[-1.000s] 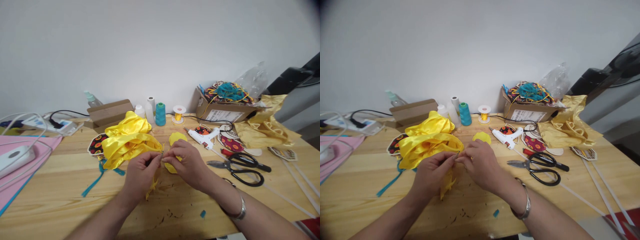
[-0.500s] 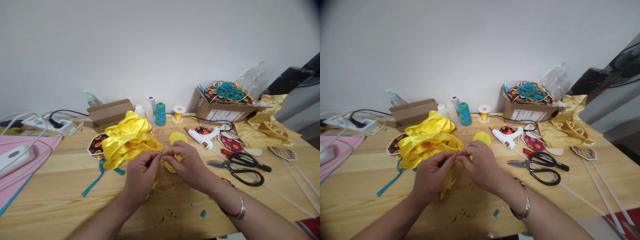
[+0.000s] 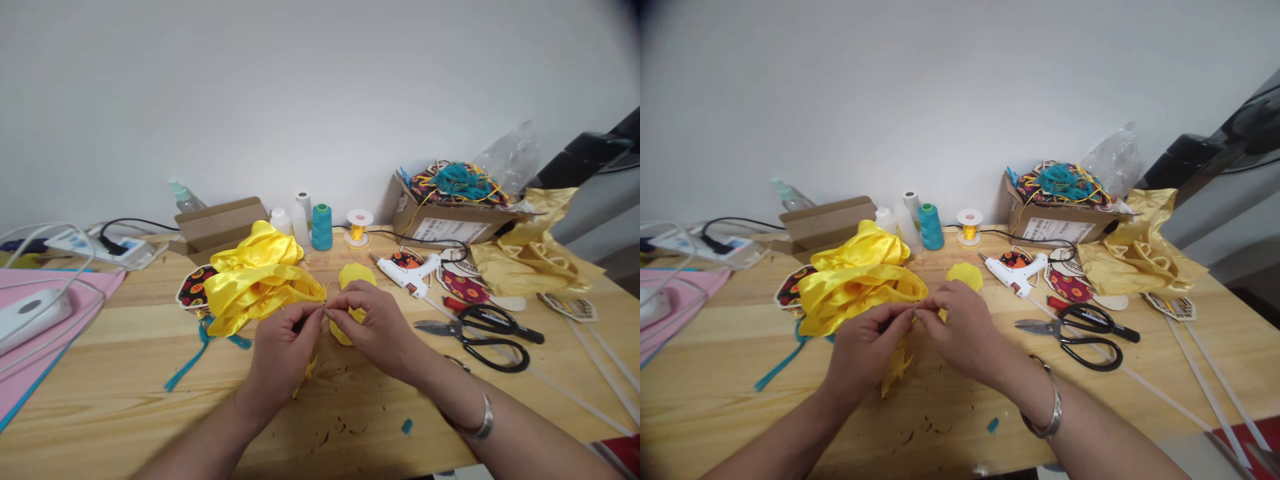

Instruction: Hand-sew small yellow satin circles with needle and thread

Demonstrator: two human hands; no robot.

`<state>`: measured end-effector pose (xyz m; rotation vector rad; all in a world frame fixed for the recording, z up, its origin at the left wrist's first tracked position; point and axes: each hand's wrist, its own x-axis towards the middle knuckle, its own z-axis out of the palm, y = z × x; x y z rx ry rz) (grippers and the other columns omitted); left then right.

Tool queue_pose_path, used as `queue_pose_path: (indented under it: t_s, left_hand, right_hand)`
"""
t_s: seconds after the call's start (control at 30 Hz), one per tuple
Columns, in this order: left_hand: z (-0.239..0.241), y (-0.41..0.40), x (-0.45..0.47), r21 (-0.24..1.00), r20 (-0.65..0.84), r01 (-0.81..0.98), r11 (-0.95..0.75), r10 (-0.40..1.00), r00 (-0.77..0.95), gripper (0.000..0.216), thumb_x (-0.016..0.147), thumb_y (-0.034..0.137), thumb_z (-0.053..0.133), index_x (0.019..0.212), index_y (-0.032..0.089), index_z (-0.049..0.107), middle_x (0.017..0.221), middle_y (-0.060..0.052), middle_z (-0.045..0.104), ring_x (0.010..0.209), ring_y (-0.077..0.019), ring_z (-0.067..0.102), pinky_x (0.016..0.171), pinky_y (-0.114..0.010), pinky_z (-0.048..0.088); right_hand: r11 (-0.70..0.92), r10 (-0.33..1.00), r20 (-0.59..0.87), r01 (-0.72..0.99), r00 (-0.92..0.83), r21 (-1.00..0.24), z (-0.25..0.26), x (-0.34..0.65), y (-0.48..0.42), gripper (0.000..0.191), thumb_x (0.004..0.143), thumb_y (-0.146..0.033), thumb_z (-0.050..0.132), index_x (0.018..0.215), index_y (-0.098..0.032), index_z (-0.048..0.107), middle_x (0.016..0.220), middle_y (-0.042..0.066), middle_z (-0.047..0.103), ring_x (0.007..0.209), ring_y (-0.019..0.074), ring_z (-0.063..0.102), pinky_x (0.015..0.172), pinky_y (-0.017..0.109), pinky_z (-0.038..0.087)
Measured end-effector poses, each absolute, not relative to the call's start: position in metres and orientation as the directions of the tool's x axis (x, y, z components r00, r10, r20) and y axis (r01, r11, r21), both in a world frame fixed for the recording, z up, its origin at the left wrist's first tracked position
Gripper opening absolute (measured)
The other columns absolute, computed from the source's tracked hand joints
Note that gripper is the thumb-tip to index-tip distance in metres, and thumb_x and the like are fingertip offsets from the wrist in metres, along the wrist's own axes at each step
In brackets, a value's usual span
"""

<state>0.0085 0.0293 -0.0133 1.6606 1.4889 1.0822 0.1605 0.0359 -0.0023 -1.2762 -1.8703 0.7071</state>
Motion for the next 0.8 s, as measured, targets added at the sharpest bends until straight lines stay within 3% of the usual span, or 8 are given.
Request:
queue_pose_path:
  t_s: [0.17, 0.3, 0.57, 0.8]
  left_hand:
    - [-0.0102, 0.0287, 0.0089, 0.905, 0.087, 0.416, -0.09, 0.996, 0.024, 0.015, 0.076, 0.025, 0.059, 0.072, 0.019, 0.072, 0.063, 0.002, 0.071, 0.061, -0.013, 0.063, 0.06, -0.02, 0.048]
    - [-0.0089, 0.0287, 0.0095, 0.923, 0.03, 0.383, -0.035, 0.999, 0.019, 0.016, 0.076, 0.027, 0.059, 0.074, 0.019, 0.073, 0.071, 0.0, 0.074, 0.068, -0.0156, 0.066, 0.064, -0.023, 0.05]
    - [-0.0053, 0.0305, 0.0101, 0.913, 0.063, 0.405, -0.055, 0.998, -0.006, 0.016, 0.074, 0.026, 0.06, 0.062, 0.019, 0.07, 0.061, 0.001, 0.07, 0.06, -0.0135, 0.062, 0.059, -0.021, 0.048]
    - [-0.0077, 0.0314, 0.0085, 0.913, 0.042, 0.407, -0.043, 0.999, 0.011, 0.018, 0.075, 0.029, 0.06, 0.063, 0.02, 0.069, 0.06, 0.002, 0.069, 0.059, -0.0134, 0.061, 0.058, -0.021, 0.047]
  right_hand:
    - [0.336, 0.941, 0.26, 0.505, -0.217, -0.795, -0.0008, 0.1604, 0.0373, 0.01, 0.079, -0.015, 0.062, 0.076, -0.019, 0.071, 0.076, 0.001, 0.064, 0.077, 0.0132, 0.058, 0.072, 0.027, 0.043]
    - [0.322, 0.945, 0.243, 0.508, -0.217, -0.799, 0.0005, 0.1605, 0.0369, 0.01, 0.079, -0.016, 0.062, 0.075, -0.019, 0.071, 0.075, 0.001, 0.064, 0.077, 0.0136, 0.058, 0.071, 0.028, 0.043]
    - [0.328, 0.944, 0.262, 0.503, -0.2, -0.8, -0.0009, 0.1621, 0.0371, 0.013, 0.079, -0.013, 0.06, 0.082, -0.02, 0.072, 0.078, 0.001, 0.065, 0.078, 0.0143, 0.058, 0.072, 0.029, 0.044]
    - [0.347, 0.937, 0.276, 0.507, -0.212, -0.789, -0.0002, 0.1632, 0.037, 0.013, 0.082, -0.017, 0.059, 0.081, -0.02, 0.072, 0.078, 0.002, 0.065, 0.078, 0.015, 0.058, 0.072, 0.029, 0.044]
